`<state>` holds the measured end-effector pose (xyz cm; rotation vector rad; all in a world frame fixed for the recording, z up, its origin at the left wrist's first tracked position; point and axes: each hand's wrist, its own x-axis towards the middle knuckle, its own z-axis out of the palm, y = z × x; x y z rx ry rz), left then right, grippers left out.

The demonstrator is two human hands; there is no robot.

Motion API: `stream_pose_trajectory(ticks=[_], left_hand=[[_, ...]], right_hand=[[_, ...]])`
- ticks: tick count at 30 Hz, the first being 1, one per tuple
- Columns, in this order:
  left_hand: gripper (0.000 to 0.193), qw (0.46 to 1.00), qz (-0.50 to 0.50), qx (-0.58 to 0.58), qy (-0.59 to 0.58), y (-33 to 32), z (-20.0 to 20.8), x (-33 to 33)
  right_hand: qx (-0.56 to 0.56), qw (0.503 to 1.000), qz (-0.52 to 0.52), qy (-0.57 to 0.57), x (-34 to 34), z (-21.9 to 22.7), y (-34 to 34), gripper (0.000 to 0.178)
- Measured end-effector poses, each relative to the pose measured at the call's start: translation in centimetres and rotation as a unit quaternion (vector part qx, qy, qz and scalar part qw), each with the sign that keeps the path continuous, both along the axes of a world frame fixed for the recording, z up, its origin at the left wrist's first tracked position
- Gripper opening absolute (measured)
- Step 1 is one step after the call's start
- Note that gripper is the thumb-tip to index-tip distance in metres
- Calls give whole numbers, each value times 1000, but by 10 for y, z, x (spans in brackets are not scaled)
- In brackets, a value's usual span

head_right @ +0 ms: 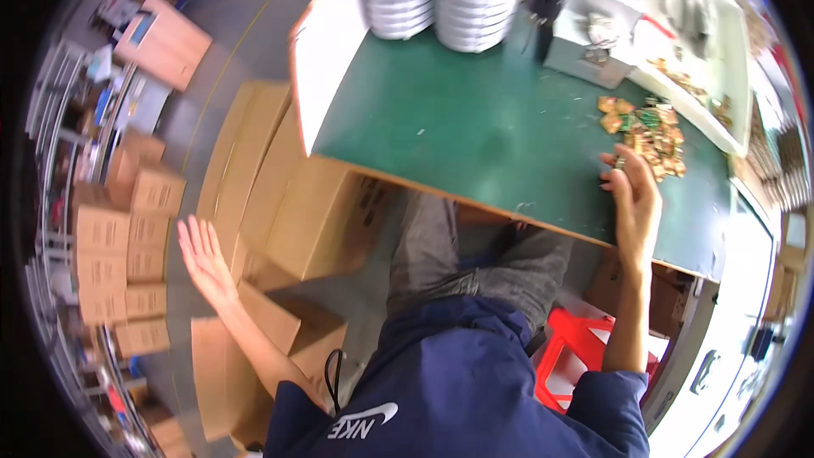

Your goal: Assembling small electronic components onto a circular plastic base using an electric screwdriver.

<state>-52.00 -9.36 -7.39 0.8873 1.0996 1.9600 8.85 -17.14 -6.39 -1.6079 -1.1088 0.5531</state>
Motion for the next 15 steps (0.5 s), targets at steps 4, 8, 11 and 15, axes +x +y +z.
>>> stream_pose_trajectory(ticks=[4, 8, 11, 15], left_hand=[[55, 884, -325, 100, 322, 96, 130, 199], [54, 696, -347, 296, 555, 222, 192, 321], [80, 619, -322, 186, 692, 282, 216, 380], [108, 420, -325, 67, 845, 313, 222, 441]], right_hand=[[24, 1000, -8, 16, -2, -3, 1, 34], [44, 999, 8, 21, -7, 7, 1, 36], [59, 998, 14, 19, -10, 7, 3, 36], [79, 994, -6, 75, -5, -3, 1, 37]])
